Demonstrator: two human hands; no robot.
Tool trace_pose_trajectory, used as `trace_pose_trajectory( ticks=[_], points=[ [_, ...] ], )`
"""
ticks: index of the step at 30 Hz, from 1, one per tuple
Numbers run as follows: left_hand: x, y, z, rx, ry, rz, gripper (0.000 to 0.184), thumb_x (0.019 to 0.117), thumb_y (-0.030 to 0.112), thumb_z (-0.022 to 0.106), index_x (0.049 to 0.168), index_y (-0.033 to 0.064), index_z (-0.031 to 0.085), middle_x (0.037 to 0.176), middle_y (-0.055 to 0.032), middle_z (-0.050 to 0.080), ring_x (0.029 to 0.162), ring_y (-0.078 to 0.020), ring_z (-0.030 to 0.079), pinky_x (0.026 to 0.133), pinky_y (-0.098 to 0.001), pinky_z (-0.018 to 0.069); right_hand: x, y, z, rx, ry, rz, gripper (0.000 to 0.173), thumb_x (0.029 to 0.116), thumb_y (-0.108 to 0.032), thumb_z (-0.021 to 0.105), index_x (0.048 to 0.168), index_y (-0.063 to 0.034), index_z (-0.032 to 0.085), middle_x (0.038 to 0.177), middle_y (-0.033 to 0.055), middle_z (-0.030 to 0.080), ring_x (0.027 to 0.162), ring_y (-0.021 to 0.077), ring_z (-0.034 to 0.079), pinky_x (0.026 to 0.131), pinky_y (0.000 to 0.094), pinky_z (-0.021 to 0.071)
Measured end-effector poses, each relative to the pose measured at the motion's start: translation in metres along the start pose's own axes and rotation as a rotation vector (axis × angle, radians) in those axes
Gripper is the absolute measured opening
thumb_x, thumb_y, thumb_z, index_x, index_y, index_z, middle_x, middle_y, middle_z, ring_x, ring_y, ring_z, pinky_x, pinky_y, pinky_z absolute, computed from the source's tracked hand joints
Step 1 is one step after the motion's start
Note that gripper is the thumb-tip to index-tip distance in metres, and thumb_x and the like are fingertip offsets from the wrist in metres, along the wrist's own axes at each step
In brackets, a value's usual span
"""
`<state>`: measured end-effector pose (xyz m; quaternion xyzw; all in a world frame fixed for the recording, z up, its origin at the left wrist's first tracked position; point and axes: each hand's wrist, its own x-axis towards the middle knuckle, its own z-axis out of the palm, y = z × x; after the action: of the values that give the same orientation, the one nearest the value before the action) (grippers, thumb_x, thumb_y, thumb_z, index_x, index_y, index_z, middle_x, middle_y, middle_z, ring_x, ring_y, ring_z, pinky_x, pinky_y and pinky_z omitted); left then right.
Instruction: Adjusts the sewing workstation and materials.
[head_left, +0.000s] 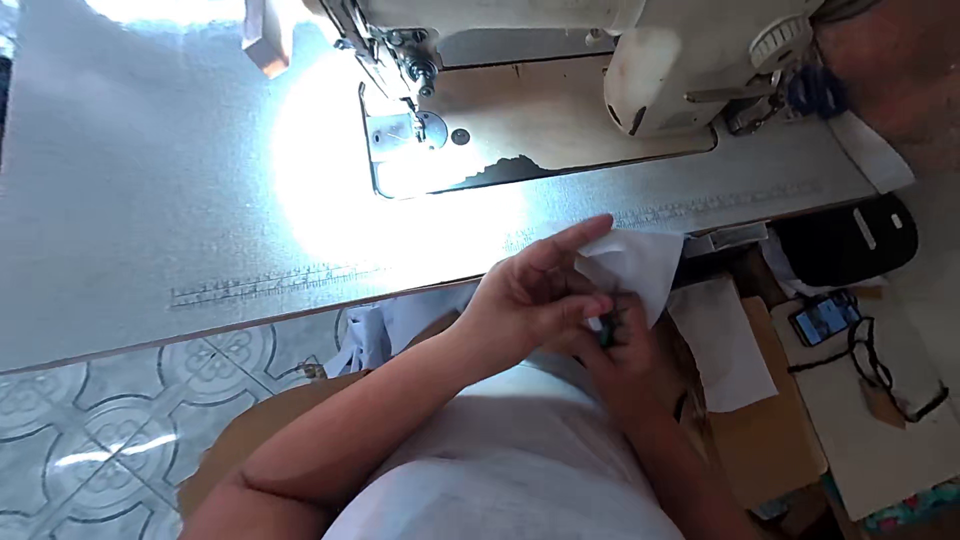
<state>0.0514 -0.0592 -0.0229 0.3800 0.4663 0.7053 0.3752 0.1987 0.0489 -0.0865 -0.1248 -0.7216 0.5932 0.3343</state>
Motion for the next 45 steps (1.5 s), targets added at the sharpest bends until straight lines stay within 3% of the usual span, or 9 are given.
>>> trace_pose_trajectory(
  ticks=[4, 9, 13, 18, 26, 29, 31, 36, 45],
  points=[
    [-0.019, 0.022, -0.023, 0.019, 0.236, 0.116, 0.059, 0.0998, 0.014, 0.066, 0.155, 0.015, 0.044, 0.126, -0.0015, 0.07, 0.101, -0.0097, 0.07, 0.09, -0.0268, 0.0593, 0.017, -0.009, -0.057, -0.408, 0.326, -0.09, 0.028, 0.0969, -0.008, 0.064, 0.12, 0.0035, 0.053, 0.098, -0.0038, 0.066, 0.085, -0.0052, 0.063, 0.076, 0.0156, 0.0563],
    [-0.061, 0.03, -0.063, -0.086, 0.572, -0.074, 0.048, 0.095, 0.01, 0.07, 0.142, 0.0136, 0.06, 0.128, -0.0025, 0.069, 0.1, -0.0117, 0.071, 0.091, -0.0277, 0.0599, 0.023, -0.021, -0.11, -0.901, -0.217, 0.141, 0.042, 0.0947, -0.029, 0.073, 0.123, 0.0021, 0.069, 0.113, 0.0231, 0.07, 0.091, 0.0335, 0.072, 0.077, 0.0532, 0.06],
    [-0.083, 0.03, -0.088, -0.169, 0.749, -0.135, 0.032, 0.0975, 0.003, 0.06, 0.128, 0.012, 0.066, 0.117, -0.0027, 0.072, 0.097, -0.011, 0.072, 0.087, -0.0266, 0.0607, 0.037, -0.016, -0.103, -0.831, -0.197, 0.081, 0.045, 0.0987, -0.034, 0.067, 0.126, 0.0012, 0.067, 0.116, 0.021, 0.071, 0.098, 0.028, 0.071, 0.084, 0.044, 0.059],
    [-0.1, 0.036, -0.114, -0.124, 0.83, -0.1, 0.034, 0.1017, 0.006, 0.051, 0.134, 0.0094, 0.061, 0.116, -0.001, 0.072, 0.099, -0.01, 0.071, 0.089, -0.0255, 0.0596, 0.039, 0.032, -0.055, -0.934, -0.707, 0.647, 0.047, 0.1006, -0.033, 0.065, 0.136, -0.0025, 0.062, 0.119, 0.0272, 0.069, 0.11, 0.0465, 0.067, 0.095, 0.0687, 0.0498],
    [-0.114, 0.047, -0.145, 0.13, 1.103, -0.133, 0.045, 0.1097, 0.02, 0.04, 0.154, 0.0199, 0.034, 0.121, 0.0039, 0.065, 0.085, -0.0042, 0.067, 0.074, -0.0195, 0.0578, 0.042, -0.002, -0.051, -0.671, -0.527, 0.251, 0.04, 0.0985, -0.04, 0.065, 0.123, -0.0088, 0.071, 0.106, 0.0059, 0.075, 0.087, 0.0135, 0.071, 0.076, 0.0353, 0.0608],
    [-0.106, 0.058, -0.145, 0.862, 1.001, 0.043, 0.062, 0.1076, 0.024, 0.048, 0.16, 0.0059, 0.02, 0.14, -0.0012, 0.052, 0.1, 0.0002, 0.06, 0.084, -0.0187, 0.0522, 0.08, -0.009, -0.052, -0.733, -0.364, 0.086, 0.041, 0.0985, -0.037, 0.067, 0.119, -0.0026, 0.071, 0.098, 0.0135, 0.073, 0.081, 0.0197, 0.068, 0.072, 0.0403, 0.0587],
    [-0.088, 0.057, -0.136, 1.272, 0.764, 0.208, 0.04, 0.1059, 0.016, 0.049, 0.137, -0.0097, 0.051, 0.138, -0.0237, 0.056, 0.116, -0.0193, 0.06, 0.095, -0.0329, 0.0517, 0.112, 0.003, -0.047, -0.894, -0.291, 0.044, 0.045, 0.097, -0.035, 0.07, 0.123, 0.0018, 0.068, 0.104, 0.0238, 0.071, 0.086, 0.037, 0.07, 0.075, 0.0582, 0.0566],
    [-0.05, 0.023, -0.129, 1.501, 0.047, 0.009, 0.03, 0.097, 0.0, 0.056, 0.111, 0.0176, 0.076, 0.131, -0.0002, 0.069, 0.133, -0.0293, 0.057, 0.1, -0.0562, 0.0498, 0.157, 0.04, -0.025, -1.145, -0.202, -0.019, 0.048, 0.1025, -0.04, 0.061, 0.133, -0.0026, 0.063, 0.119, 0.0288, 0.066, 0.099, 0.0496, 0.067, 0.075, 0.0681, 0.0525],
    [-0.072, 0.072, -0.176, 1.62, 0.473, -0.736, 0.042, 0.0933, 0.032, 0.076, 0.12, 0.0014, 0.069, 0.111, -0.0228, 0.067, 0.104, -0.0442, 0.066, 0.082, -0.0626, 0.0547, 0.158, 0.055, -0.024, -1.161, -0.154, -0.183, 0.052, 0.1022, -0.047, 0.055, 0.133, -0.0073, 0.066, 0.135, 0.0236, 0.062, 0.126, 0.0507, 0.055, 0.098, 0.0707, 0.0408]
  ],
)
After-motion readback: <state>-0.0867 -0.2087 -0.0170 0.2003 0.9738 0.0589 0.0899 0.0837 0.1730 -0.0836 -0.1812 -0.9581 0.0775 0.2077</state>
